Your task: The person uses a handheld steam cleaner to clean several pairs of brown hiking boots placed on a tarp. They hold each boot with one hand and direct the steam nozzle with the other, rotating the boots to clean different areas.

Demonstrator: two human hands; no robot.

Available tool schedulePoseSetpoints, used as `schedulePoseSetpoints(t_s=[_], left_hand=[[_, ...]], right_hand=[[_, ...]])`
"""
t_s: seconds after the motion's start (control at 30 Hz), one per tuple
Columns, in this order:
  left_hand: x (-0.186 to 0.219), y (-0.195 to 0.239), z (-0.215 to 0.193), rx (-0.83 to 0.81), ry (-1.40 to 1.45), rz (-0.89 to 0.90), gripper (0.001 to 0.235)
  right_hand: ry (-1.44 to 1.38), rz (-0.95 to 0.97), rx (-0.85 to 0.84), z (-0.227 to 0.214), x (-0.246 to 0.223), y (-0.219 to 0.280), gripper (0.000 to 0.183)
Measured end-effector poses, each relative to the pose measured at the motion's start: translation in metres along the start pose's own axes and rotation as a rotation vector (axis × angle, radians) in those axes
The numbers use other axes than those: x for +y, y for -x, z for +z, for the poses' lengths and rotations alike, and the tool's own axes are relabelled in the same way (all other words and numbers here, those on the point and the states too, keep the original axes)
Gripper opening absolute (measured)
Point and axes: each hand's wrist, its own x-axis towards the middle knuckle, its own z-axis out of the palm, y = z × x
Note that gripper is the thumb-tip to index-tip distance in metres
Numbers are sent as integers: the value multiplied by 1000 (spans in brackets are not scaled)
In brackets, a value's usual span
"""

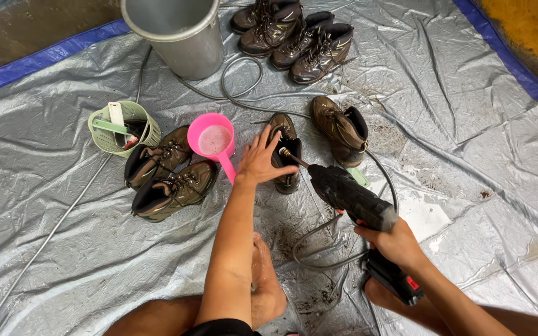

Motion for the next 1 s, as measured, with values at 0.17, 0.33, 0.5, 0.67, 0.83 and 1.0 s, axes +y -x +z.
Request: schedulePoseSetpoints(t_s=[0.17,0.33,0.5,0.67,0.83,1.0], left_hand=[[-18,-9,40,-68,162,-103,166],[-22,-25,58,-40,530,-7,163],[-19,-40,68,16,548,18,155],[1,-38,51,79,534,73,145],[24,-31,6,224,440,156,143],[46,-25,-51,352,379,252,136]], right_hand=[[12,-10,24,7,2,-1,27],[-10,9,60,8,2,-1,30],[-25,5,82,8,-1,3,32],[-88,-15,105,-2,-3,6,21],[-151,-96,139,-11,6,0,17],[-188,-220,192,-21,-9,15,20]])
